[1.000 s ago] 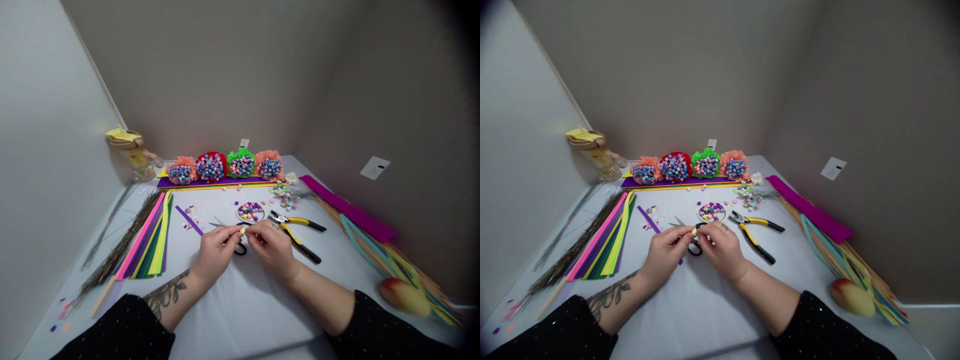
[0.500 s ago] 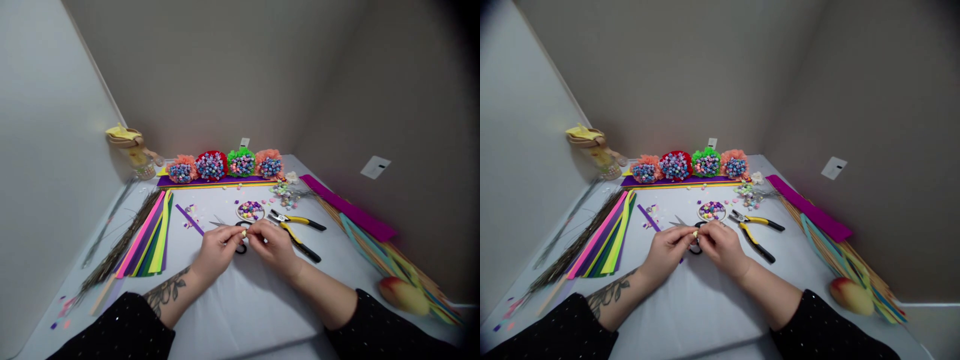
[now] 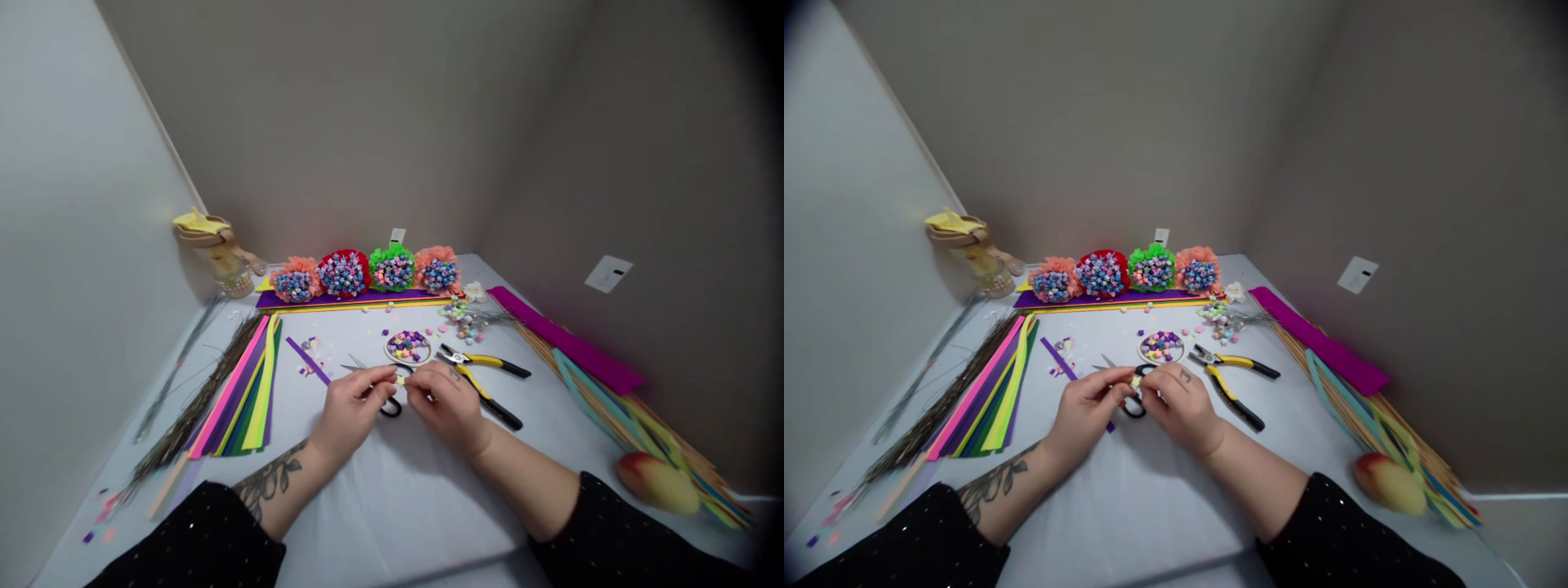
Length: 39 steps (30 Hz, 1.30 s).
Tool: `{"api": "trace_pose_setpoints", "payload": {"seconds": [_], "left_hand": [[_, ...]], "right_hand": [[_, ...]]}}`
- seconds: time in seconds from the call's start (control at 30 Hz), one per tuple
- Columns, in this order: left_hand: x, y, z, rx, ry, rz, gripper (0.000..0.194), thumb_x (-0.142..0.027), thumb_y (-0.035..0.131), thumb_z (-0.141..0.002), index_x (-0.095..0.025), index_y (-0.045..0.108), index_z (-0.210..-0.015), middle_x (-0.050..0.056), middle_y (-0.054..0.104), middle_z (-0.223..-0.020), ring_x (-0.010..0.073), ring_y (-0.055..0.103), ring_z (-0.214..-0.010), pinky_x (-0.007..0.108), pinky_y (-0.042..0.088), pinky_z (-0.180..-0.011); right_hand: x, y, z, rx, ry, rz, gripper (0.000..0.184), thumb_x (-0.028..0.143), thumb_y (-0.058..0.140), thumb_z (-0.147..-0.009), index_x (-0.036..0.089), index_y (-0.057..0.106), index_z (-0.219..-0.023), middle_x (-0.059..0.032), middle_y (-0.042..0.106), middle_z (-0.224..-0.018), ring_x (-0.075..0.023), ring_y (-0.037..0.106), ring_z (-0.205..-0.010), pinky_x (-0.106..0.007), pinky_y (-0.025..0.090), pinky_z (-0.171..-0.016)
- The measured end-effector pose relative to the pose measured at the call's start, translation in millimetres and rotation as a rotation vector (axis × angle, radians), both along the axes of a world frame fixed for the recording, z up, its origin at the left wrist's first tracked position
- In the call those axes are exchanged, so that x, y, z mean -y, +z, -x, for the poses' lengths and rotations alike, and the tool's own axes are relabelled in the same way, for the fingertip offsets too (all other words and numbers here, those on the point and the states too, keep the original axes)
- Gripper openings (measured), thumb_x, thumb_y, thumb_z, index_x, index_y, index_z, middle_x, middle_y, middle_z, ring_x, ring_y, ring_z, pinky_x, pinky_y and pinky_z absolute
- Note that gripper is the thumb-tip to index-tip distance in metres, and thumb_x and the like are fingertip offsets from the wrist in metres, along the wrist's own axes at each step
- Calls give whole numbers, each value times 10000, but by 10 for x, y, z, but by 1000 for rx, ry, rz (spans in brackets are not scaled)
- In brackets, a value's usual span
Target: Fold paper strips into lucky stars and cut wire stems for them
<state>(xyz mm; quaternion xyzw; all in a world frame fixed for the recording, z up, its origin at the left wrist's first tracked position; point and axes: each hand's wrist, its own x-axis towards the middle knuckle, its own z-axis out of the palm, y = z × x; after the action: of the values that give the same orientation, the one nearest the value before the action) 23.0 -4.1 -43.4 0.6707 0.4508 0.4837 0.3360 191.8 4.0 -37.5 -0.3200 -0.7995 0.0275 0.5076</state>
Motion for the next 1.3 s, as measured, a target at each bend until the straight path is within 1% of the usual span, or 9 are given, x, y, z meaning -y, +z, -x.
{"api": "trace_pose_setpoints", "payload": {"seconds": [0.13,0.27,0.43,0.57,0.77,0.9,1.07,1.2,1.3], "left_hand": [[7,39,14,-43,-3,-74,157,-220,567,-830,-199,701,-909,43,716,-841,138,667,-730,256,558,-717],[0,54,17,-38,-18,-118,158,-203,562,-834,-196,706,-900,42,708,-825,133,655,-734,253,551,-710],[-10,49,24,-37,-31,-112,168,-202,563,-828,-197,710,-909,39,707,-825,131,649,-717,244,543,-685],[-9,54,32,-44,-34,-52,159,-203,558,-819,-195,706,-877,22,699,-759,121,637,-642,236,534,-650],[-16,35,19,-42,-45,62,135,-175,541,-809,-186,674,-830,3,682,-744,111,626,-643,212,505,-636],[-36,27,19,-7,-88,128,119,-174,531,-805,-182,650,-796,-1,664,-726,118,622,-668,211,489,-633],[-51,10,16,34,-126,223,118,-172,518,-788,-176,635,-774,1,653,-713,123,616,-670,216,481,-631],[-74,-55,7,79,-141,342,116,-167,516,-761,-170,630,-781,-10,637,-657,110,585,-593,205,466,-563],[-101,-95,2,114,-152,396,112,-181,530,-738,-163,636,-770,-13,630,-631,105,574,-554,203,459,-531]], "right_hand": [[-3,-15,-19,-11,53,29,147,91,529,-813,216,585,-868,-32,635,-717,-145,604,-681,-262,515,-597],[-21,-15,-33,-56,57,94,183,66,530,-805,210,580,-905,-40,635,-732,-148,597,-702,-247,500,-569],[-24,17,-25,-59,124,153,165,80,512,-813,217,576,-878,-27,623,-722,-138,572,-656,-244,480,-555],[-19,48,-28,-54,135,225,107,114,515,-818,211,560,-824,-21,594,-707,-133,537,-620,-245,449,-530],[-63,45,-56,9,208,284,98,119,494,-833,203,535,-803,-20,567,-701,-139,532,-666,-258,447,-607],[-102,23,-77,91,250,365,107,102,479,-834,205,507,-824,-18,551,-730,-134,516,-670,-246,433,-605],[-124,-4,-101,163,271,359,141,70,454,-823,207,479,-842,-26,541,-760,-138,510,-692,-251,427,-625],[-125,-64,-108,206,279,382,139,74,432,-831,210,460,-835,-30,531,-762,-147,501,-697,-265,424,-628],[-119,-120,-80,181,269,377,131,86,424,-840,213,452,-819,-30,522,-748,-155,494,-697,-275,423,-627]]}}
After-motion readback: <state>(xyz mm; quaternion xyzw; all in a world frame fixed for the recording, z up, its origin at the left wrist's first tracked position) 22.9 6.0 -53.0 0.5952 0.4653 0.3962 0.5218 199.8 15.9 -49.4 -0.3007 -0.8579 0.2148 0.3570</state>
